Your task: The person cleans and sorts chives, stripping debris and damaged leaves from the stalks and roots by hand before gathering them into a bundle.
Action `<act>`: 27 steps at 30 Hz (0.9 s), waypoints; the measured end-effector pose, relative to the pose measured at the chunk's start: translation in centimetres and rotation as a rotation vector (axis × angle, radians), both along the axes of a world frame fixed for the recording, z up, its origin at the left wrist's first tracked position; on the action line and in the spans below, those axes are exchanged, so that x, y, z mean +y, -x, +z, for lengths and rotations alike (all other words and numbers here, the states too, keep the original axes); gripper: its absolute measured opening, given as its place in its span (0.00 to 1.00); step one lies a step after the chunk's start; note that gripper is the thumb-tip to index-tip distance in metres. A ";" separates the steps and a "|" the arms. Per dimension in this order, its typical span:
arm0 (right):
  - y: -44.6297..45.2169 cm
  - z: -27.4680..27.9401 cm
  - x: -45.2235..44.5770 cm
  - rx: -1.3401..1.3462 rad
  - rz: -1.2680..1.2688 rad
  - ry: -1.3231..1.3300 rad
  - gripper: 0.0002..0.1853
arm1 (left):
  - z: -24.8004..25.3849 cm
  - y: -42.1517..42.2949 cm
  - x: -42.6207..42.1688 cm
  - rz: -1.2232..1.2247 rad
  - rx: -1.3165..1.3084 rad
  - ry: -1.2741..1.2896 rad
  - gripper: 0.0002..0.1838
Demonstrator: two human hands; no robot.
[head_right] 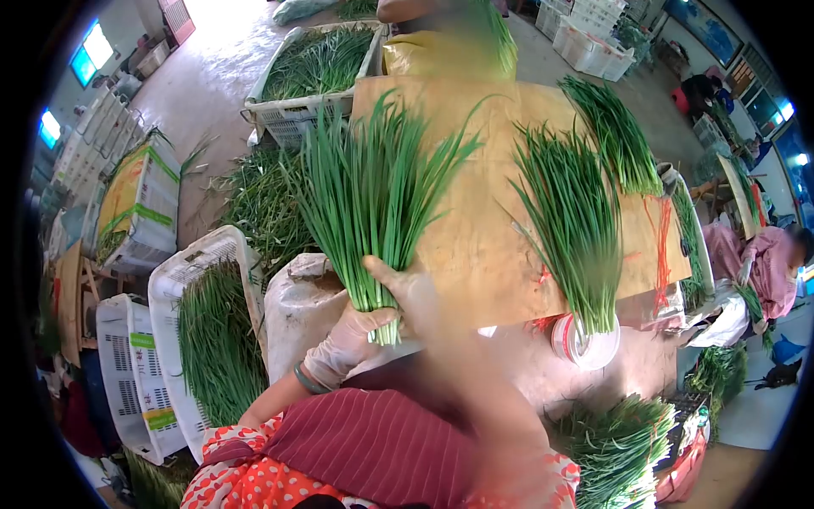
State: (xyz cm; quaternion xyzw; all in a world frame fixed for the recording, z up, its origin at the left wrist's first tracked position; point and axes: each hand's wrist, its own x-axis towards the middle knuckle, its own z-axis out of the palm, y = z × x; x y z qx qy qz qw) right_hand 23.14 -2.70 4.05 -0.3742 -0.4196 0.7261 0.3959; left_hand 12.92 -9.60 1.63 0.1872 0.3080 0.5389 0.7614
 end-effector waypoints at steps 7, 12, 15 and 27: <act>5.0 3.4 0.8 0.120 -0.142 0.113 0.17 | 0.6 3.0 -0.5 0.161 0.268 -0.125 0.25; 8.1 3.0 0.9 0.181 -0.149 -0.044 0.16 | 3.3 5.5 -1.5 0.268 0.218 -0.082 0.19; 9.9 2.0 1.2 0.250 -0.082 0.038 0.14 | 2.9 8.1 -3.0 0.263 0.335 -0.057 0.20; 9.6 6.5 11.9 0.509 -0.022 0.132 0.14 | 2.3 15.4 -9.3 0.269 0.615 0.018 0.19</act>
